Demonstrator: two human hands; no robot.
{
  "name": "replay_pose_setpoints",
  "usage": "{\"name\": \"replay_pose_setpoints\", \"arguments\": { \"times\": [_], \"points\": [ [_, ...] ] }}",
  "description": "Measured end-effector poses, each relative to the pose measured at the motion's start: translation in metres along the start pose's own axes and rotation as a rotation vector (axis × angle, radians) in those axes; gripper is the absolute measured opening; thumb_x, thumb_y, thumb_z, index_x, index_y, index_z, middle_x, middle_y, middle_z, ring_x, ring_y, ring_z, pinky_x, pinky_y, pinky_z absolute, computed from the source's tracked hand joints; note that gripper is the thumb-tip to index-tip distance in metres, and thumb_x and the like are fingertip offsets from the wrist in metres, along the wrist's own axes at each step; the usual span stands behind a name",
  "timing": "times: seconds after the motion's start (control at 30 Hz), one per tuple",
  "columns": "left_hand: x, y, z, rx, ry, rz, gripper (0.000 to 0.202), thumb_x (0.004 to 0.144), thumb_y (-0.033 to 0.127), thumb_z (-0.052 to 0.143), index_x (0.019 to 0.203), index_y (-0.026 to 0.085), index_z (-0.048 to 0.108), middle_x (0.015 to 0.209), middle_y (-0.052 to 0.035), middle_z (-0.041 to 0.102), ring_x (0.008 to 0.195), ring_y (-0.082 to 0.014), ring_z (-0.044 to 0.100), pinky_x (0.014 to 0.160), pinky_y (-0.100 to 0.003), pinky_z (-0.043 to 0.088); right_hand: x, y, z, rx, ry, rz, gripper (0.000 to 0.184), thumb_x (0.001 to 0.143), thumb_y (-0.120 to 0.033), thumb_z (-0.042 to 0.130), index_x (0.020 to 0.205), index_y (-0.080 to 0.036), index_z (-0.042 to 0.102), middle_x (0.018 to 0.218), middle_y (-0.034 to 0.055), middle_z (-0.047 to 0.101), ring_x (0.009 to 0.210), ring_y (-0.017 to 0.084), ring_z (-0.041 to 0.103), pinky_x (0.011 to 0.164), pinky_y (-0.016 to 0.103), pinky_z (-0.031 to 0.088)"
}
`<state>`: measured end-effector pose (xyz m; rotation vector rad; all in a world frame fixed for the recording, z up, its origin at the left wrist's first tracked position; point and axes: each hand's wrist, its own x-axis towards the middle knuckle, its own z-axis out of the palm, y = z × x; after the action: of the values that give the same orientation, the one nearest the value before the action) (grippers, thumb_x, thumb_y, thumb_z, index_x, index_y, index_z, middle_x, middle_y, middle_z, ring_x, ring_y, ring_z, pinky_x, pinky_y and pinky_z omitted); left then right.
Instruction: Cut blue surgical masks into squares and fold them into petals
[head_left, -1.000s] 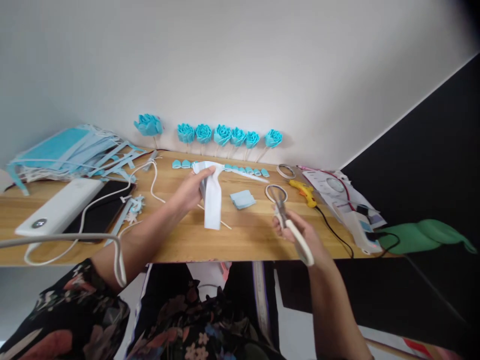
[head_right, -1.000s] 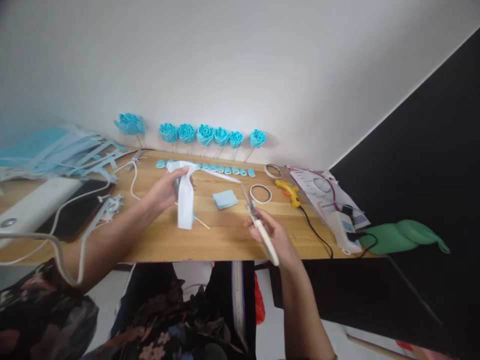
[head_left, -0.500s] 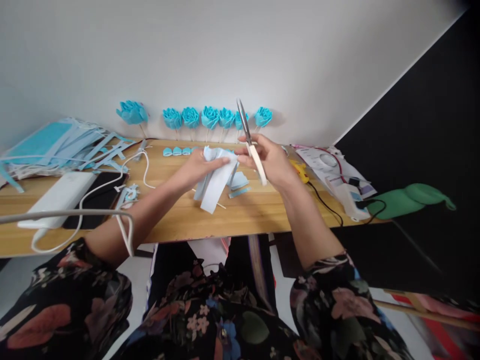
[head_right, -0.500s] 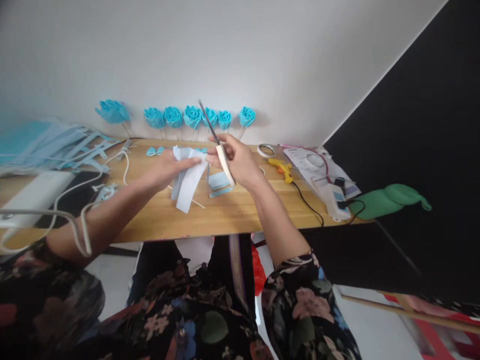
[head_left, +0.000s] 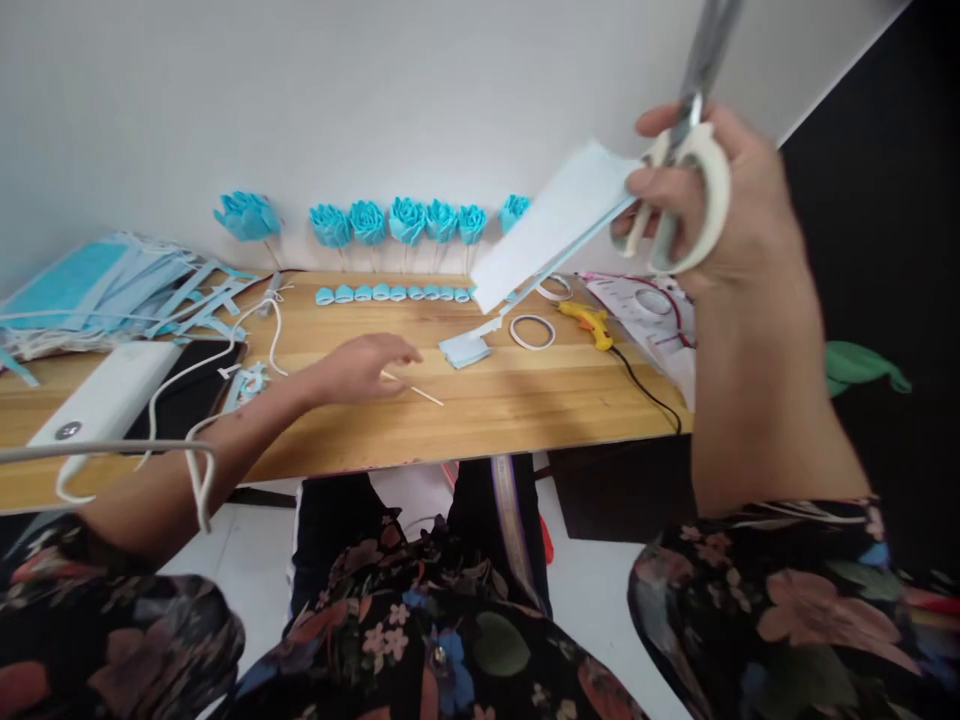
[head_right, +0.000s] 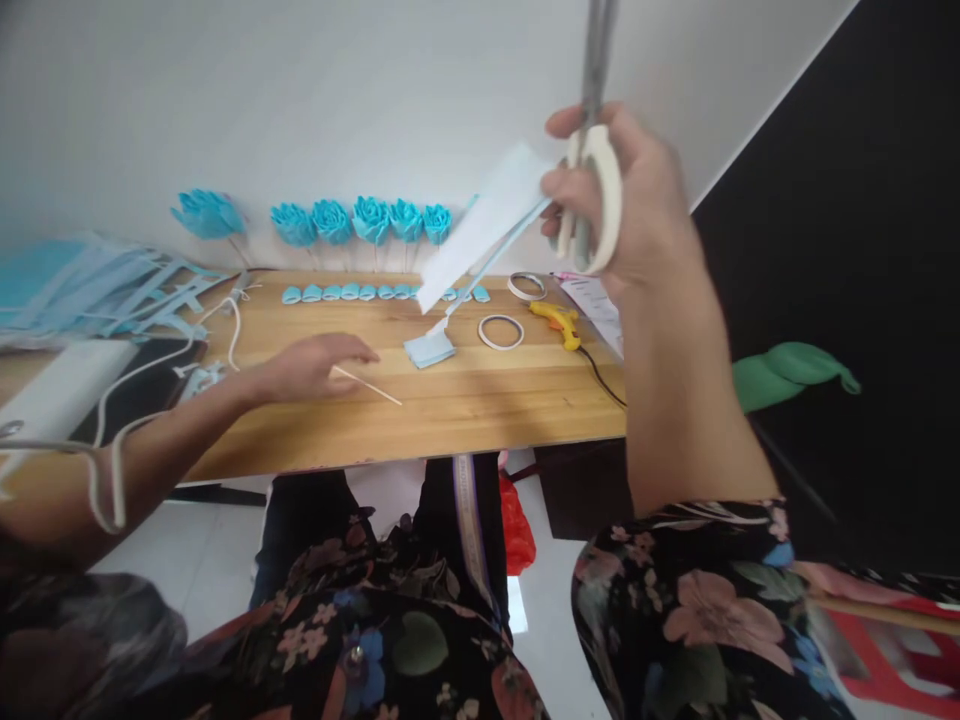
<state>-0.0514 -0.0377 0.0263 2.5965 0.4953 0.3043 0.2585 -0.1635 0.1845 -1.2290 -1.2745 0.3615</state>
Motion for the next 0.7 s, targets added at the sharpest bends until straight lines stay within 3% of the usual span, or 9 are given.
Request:
{"name": "replay_pose_setpoints", "arguments": {
  "times": [0.07,0.17,0.23,0.33,0.4,0.5,0.7],
  "points": [
    [-0.009,-0.005,0.011,0.222,-0.097,0.055,0.027,0.081,0.023,0.059,0.106,0.018,0.069,0.106,-0.0105,0.07,0.101,-0.0264,0.063,0.092,-0.04,0.044,-0.006,-0.007,-0.017,-0.017,0.019,-0.013,0.035,0.065,-0.028,0.089,0.094,-0.03,0.068,0.064,-0.0058,0.051,0.045,0.011,0.05,0.042,0.03,0.044],
    [-0.011,-0.011,0.02,0.341,-0.125,0.037,0.018,0.08,0.015,0.053,0.089,0.017,0.069,0.092,-0.0097,0.069,0.09,-0.0247,0.063,0.082,-0.036,0.044,-0.019,-0.012,-0.035,-0.057,0.021,-0.003,0.034,0.067,-0.033,0.089,0.096,-0.035,0.071,0.066,-0.0035,0.053,0.05,0.014,0.052,0.044,0.033,0.048],
    [-0.008,-0.017,0.019,0.315,-0.087,0.017,0.017,0.08,0.016,0.051,0.082,0.018,0.067,0.086,-0.0087,0.07,0.084,-0.0232,0.063,0.079,-0.034,0.043,-0.026,-0.011,-0.043,-0.059,0.024,0.021,0.032,0.069,-0.032,0.088,0.097,-0.037,0.073,0.066,-0.003,0.054,0.052,0.015,0.055,0.046,0.035,0.049],
    [0.003,-0.031,0.008,0.226,0.062,-0.071,0.021,0.081,0.023,0.049,0.083,0.019,0.069,0.084,-0.008,0.071,0.077,-0.0215,0.062,0.074,-0.031,0.041,-0.032,-0.004,-0.051,-0.011,0.029,0.049,0.03,0.071,-0.029,0.087,0.097,-0.036,0.075,0.062,-0.0027,0.055,0.051,0.014,0.056,0.045,0.034,0.045],
    [0.016,-0.042,0.001,0.175,0.16,-0.148,0.024,0.082,0.027,0.049,0.085,0.02,0.071,0.084,-0.0081,0.072,0.076,-0.0217,0.062,0.071,-0.03,0.041,-0.034,0.002,-0.054,0.04,0.041,0.055,0.032,0.069,-0.027,0.087,0.098,-0.033,0.077,0.06,-0.0019,0.056,0.047,0.013,0.055,0.043,0.033,0.04],
    [0.046,-0.055,0.002,0.106,0.187,-0.135,0.024,0.082,0.029,0.049,0.086,0.021,0.072,0.091,-0.0085,0.074,0.082,-0.0227,0.063,0.074,-0.03,0.041,-0.038,0.009,-0.052,0.082,0.07,0.06,0.037,0.065,-0.027,0.09,0.099,-0.031,0.077,0.058,-0.0013,0.057,0.046,0.014,0.055,0.041,0.033,0.038],
    [0.111,-0.069,0.037,0.049,0.165,-0.031,0.024,0.086,0.023,0.048,0.088,0.018,0.071,0.097,-0.0125,0.072,0.091,-0.0255,0.062,0.081,-0.035,0.042,-0.046,0.017,-0.04,0.097,0.017,0.136,0.038,0.069,-0.034,0.088,0.104,-0.031,0.073,0.062,-0.0004,0.059,0.053,0.017,0.059,0.044,0.033,0.041]
  ]
}}
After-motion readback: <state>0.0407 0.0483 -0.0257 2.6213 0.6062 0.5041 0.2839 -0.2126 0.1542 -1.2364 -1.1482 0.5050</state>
